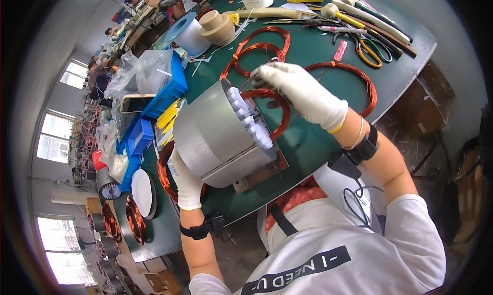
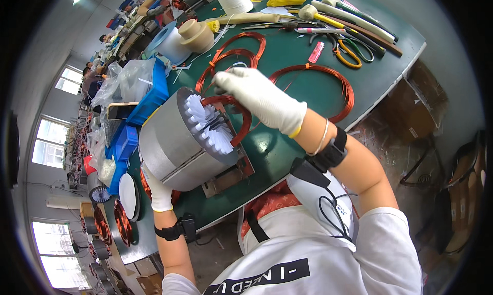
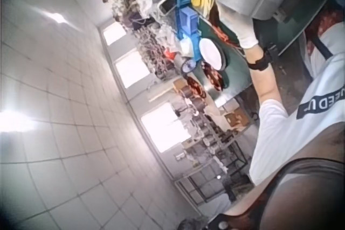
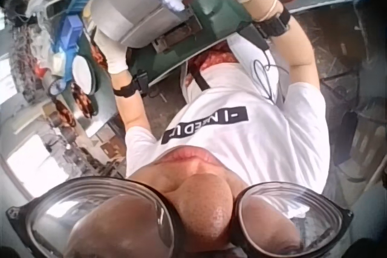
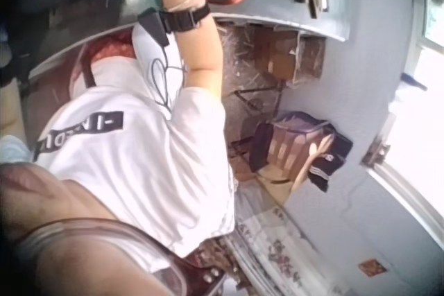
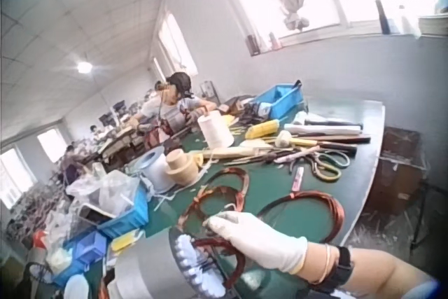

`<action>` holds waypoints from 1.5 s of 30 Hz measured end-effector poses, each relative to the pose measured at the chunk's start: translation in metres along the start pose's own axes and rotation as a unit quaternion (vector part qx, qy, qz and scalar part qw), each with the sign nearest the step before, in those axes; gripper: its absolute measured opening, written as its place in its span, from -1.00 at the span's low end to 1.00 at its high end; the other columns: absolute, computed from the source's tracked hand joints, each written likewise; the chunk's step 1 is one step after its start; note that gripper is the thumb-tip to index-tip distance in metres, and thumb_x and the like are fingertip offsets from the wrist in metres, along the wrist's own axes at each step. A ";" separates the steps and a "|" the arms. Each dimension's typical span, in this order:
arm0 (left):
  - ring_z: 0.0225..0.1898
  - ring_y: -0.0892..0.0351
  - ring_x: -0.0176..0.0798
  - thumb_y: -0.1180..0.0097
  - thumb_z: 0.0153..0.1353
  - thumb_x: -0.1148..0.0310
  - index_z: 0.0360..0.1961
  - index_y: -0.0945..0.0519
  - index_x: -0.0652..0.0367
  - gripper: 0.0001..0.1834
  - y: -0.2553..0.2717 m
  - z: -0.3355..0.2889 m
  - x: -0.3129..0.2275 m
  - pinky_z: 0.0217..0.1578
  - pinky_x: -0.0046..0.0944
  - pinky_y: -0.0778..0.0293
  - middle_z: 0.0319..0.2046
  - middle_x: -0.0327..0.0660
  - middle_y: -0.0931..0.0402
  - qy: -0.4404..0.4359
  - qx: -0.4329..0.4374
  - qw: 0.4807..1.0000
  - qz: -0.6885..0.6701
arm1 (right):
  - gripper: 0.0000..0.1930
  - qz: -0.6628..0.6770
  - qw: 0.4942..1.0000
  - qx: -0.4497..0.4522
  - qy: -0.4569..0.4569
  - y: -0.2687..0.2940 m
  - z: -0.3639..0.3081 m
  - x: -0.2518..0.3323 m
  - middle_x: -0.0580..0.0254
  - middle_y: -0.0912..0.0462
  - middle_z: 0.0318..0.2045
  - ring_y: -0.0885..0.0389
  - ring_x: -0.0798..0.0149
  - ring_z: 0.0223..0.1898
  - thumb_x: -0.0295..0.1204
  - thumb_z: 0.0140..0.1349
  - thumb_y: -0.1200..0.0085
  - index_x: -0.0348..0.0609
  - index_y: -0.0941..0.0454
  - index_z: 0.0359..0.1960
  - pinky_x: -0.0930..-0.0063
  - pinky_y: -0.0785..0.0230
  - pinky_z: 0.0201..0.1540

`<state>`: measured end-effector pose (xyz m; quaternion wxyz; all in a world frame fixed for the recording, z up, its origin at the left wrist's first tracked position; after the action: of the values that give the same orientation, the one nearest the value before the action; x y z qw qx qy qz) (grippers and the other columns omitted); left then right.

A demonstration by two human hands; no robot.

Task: Manually inserting copper wire coils into a motor stator using a flat tool and spacers.

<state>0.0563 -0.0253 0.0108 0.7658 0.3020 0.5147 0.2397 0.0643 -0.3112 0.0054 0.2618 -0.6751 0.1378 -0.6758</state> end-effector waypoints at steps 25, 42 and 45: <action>0.19 -0.45 -0.15 0.11 0.46 0.01 0.34 -0.28 0.22 -0.39 -0.007 0.001 0.031 0.20 -0.13 -0.39 0.22 -0.08 -0.39 0.140 -0.023 0.795 -0.590 | -0.34 -0.217 0.971 0.067 0.073 -0.019 0.022 -0.027 0.11 -0.60 -0.04 -0.51 0.32 0.02 0.10 0.43 0.17 -0.39 -0.47 0.10 0.39 -0.31 0.16; -0.57 -0.51 -0.43 0.00 0.38 -0.05 -0.20 -0.52 0.05 -0.63 0.003 -0.002 0.067 -0.59 -0.43 -0.35 -0.47 -0.27 -0.52 0.199 -0.144 0.870 -0.428 | -0.29 -0.216 0.973 -0.086 0.018 -0.016 0.020 -0.038 0.24 -0.66 -0.12 -0.56 0.40 -0.15 0.16 0.46 0.36 -0.29 -0.59 0.04 0.53 -0.38 -0.04; -0.75 -0.10 -0.50 -0.05 0.34 -0.10 -0.41 -0.38 -0.02 -0.60 0.008 -0.009 0.039 -0.71 -0.43 -0.01 -0.71 -0.41 -0.13 0.266 -0.206 0.816 -0.470 | -0.31 -0.287 0.944 -0.154 0.056 -0.025 0.021 -0.031 0.32 -0.65 -0.37 -0.48 0.48 -0.36 0.11 0.47 0.33 -0.32 -0.66 -0.08 0.54 -0.33 -0.22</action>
<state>0.0613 0.0090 -0.0116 0.6625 -0.2177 0.7164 0.0219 0.0793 -0.2707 -0.0060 -0.0586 -0.6794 0.0549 -0.7294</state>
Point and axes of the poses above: each hand's wrist, its own z-axis towards the middle knuckle, its own y-axis out of the back of the hand, x = y × z, the point moved 7 cm from there along z, towards the middle knuckle
